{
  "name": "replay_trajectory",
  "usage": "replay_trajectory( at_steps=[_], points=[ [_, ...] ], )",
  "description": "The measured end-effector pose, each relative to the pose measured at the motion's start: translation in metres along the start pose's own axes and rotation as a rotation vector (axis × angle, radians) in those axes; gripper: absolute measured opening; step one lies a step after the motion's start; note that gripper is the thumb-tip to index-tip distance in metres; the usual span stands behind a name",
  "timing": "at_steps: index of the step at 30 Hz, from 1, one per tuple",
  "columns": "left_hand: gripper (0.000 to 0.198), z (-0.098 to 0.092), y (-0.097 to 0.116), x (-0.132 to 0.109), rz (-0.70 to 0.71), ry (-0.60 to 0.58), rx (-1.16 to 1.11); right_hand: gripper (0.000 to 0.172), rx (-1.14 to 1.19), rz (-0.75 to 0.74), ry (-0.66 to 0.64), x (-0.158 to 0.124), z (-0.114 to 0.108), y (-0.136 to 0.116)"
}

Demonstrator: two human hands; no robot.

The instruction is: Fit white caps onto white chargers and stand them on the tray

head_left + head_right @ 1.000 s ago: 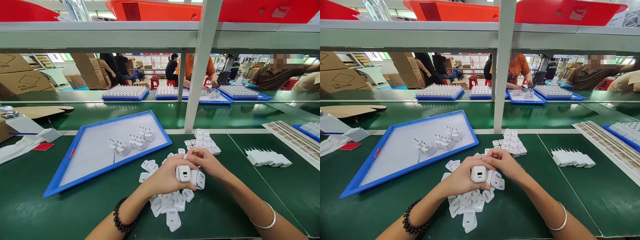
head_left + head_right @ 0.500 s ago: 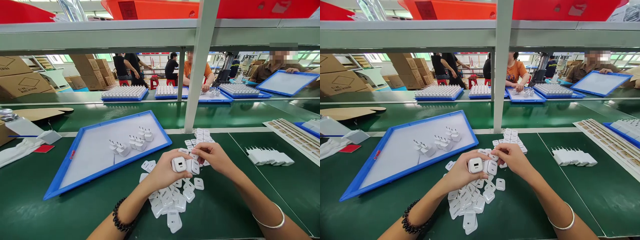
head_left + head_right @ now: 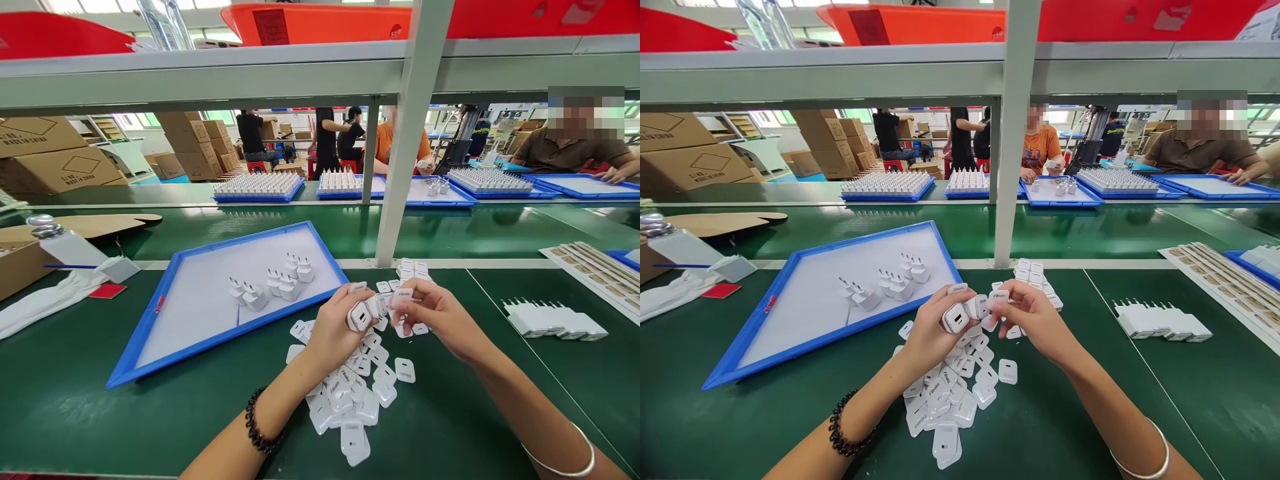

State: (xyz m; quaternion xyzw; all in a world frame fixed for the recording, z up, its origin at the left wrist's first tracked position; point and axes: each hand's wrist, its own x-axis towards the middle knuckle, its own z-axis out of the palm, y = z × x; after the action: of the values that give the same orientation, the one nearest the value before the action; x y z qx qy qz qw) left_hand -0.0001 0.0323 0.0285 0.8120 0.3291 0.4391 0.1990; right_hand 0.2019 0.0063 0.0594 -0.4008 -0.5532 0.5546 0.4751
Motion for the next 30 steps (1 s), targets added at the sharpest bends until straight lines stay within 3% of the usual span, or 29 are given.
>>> replay_trajectory(
  at_steps=[12,17,30],
  points=[
    [0.033,0.005,-0.001,-0.005,0.145,0.026,0.071,0.037,0.175,0.198,-0.231,-0.010,0.024,0.012],
    [0.035,0.006,0.000,-0.006,0.211,-0.006,0.122,0.040,0.202,0.203,-0.220,-0.010,0.029,0.017],
    [0.034,0.009,0.000,-0.008,0.189,-0.009,0.088,0.037,0.247,0.241,-0.240,-0.009,0.027,0.020]
  ],
)
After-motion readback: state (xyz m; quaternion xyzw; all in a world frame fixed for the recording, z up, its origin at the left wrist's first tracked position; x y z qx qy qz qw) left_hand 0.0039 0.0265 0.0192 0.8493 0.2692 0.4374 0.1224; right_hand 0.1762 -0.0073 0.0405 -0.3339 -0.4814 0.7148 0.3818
